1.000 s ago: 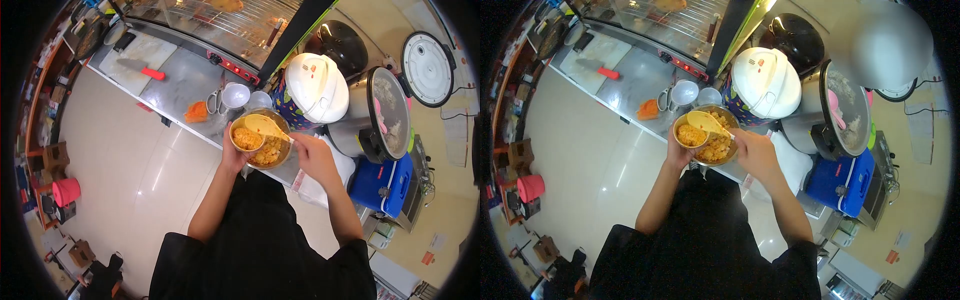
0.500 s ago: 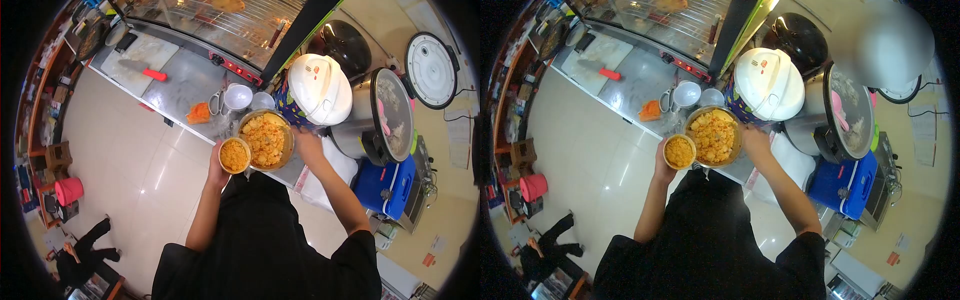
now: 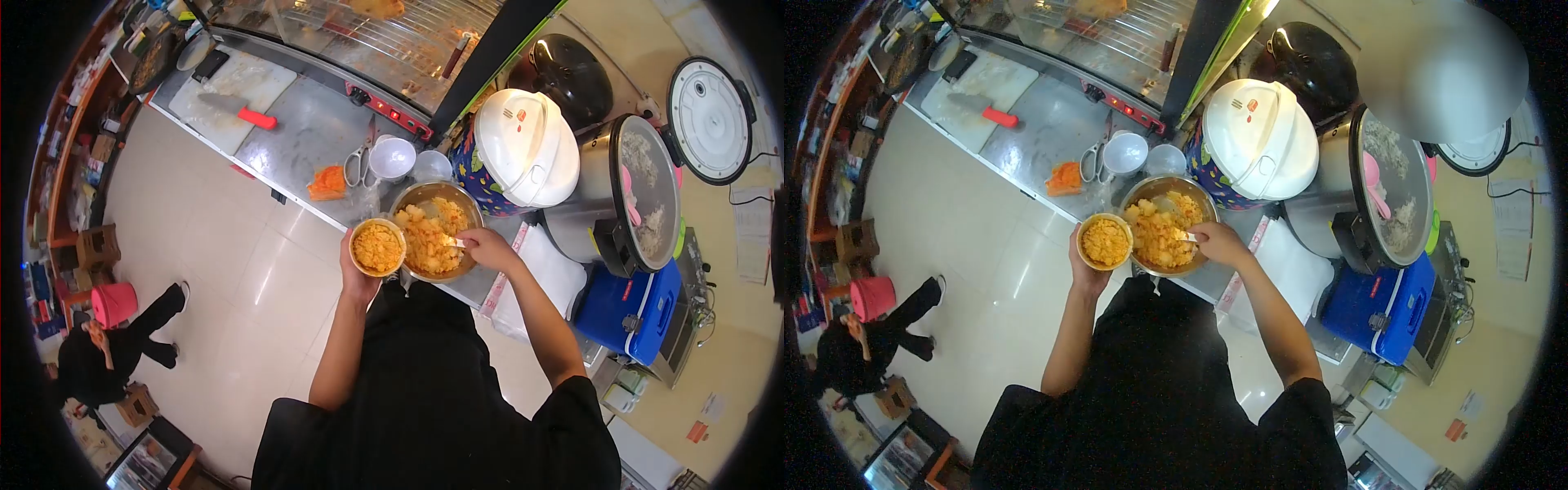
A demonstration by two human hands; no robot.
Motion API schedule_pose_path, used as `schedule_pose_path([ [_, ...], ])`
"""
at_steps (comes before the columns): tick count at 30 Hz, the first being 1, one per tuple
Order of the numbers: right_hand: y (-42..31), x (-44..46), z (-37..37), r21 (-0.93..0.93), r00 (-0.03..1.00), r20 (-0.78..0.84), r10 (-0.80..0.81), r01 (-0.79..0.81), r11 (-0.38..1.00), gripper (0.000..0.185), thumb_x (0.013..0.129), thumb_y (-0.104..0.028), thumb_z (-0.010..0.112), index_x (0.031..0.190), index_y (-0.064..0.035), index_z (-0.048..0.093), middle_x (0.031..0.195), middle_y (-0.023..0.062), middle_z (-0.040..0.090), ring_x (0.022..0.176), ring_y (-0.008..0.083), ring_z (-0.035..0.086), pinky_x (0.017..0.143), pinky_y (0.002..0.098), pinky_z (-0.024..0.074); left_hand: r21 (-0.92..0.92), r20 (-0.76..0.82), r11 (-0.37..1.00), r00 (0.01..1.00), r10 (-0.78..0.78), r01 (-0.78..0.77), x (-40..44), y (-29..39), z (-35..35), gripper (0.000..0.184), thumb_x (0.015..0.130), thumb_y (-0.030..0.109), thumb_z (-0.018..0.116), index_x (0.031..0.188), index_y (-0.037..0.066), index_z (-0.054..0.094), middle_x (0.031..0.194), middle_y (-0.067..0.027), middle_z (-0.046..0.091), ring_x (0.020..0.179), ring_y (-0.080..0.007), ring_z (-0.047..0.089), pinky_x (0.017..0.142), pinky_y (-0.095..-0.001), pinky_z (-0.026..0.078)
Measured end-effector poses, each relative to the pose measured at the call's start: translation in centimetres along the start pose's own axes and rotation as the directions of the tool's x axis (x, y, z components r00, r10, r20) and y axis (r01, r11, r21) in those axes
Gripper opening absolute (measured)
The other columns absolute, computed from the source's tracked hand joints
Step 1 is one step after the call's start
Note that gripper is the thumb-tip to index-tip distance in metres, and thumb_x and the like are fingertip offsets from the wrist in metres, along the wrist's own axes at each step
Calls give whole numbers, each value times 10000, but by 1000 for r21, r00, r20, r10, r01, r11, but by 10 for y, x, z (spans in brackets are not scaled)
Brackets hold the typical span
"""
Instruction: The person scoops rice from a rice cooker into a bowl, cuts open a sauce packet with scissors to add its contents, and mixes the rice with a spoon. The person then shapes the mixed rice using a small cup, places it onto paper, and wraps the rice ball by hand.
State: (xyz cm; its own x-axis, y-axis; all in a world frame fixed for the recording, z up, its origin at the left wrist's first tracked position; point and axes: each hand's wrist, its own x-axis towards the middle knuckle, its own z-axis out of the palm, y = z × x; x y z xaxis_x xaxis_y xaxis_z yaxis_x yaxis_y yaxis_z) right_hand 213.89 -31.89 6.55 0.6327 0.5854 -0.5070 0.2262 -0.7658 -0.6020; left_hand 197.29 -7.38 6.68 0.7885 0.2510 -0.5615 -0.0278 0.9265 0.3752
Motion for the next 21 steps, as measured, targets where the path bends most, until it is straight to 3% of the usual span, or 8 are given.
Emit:
schedule_pose_path([
  [3,6,-9,-7,93,999,48,15,-19,996,310,907,-120,549,1174,-100,706,931,130,716,836,270,669,754,375,506,-25,14,1000,1000,10,-9,1,1,4,563,1022,533,365,1285,76,562,1261,-88,632,1186,-244,603,1022,-418,484],
  [9,30,-47,-32,447,994,38,104,-110,888,301,947,-115,525,1191,-39,685,811,71,663,715,133,584,653,292,459,120,95,988,992,86,-97,13,-4,22,562,1049,511,332,1390,91,482,1376,-94,556,1299,-226,519,1087,-436,425],
  [12,6,-71,-60,347,988,-96,120,-79,934,320,945,-99,515,1219,-64,677,756,67,630,679,120,562,625,286,441,220,92,973,994,54,-74,16,-10,42,546,1053,490,354,1436,108,422,1425,-83,504,1336,-224,477,1106,-434,398],
  [13,-7,-76,-67,240,982,-154,109,-70,968,299,946,-106,525,1197,-77,686,728,105,638,676,193,611,647,339,480,244,171,964,983,68,-109,22,-17,39,555,1049,491,379,1452,109,389,1428,-75,494,1330,-232,483,1111,-431,391],
  [16,-67,-91,-66,-57,936,-351,-13,-8,998,295,944,-107,536,1207,-87,669,807,155,664,762,288,661,718,411,514,232,218,970,976,16,-68,24,-35,59,551,1045,501,383,1450,127,389,1423,-71,495,1325,-221,486,1082,-435,420],
  [17,-70,-87,-53,-133,945,-327,-3,-43,990,337,927,-87,552,1256,-93,624,999,213,663,916,363,659,806,457,514,245,182,969,983,-15,-31,22,-39,68,521,1043,510,384,1423,154,406,1390,-69,517,1285,-212,517,1015,-441,470],
  [21,-100,-94,7,-203,933,-343,-106,37,979,544,862,15,544,1388,-128,533,1004,222,567,932,378,621,818,443,506,199,113,980,993,-39,16,31,-61,75,492,1039,541,367,1362,176,436,1321,-62,553,1192,-210,576,908,-421,520],
])
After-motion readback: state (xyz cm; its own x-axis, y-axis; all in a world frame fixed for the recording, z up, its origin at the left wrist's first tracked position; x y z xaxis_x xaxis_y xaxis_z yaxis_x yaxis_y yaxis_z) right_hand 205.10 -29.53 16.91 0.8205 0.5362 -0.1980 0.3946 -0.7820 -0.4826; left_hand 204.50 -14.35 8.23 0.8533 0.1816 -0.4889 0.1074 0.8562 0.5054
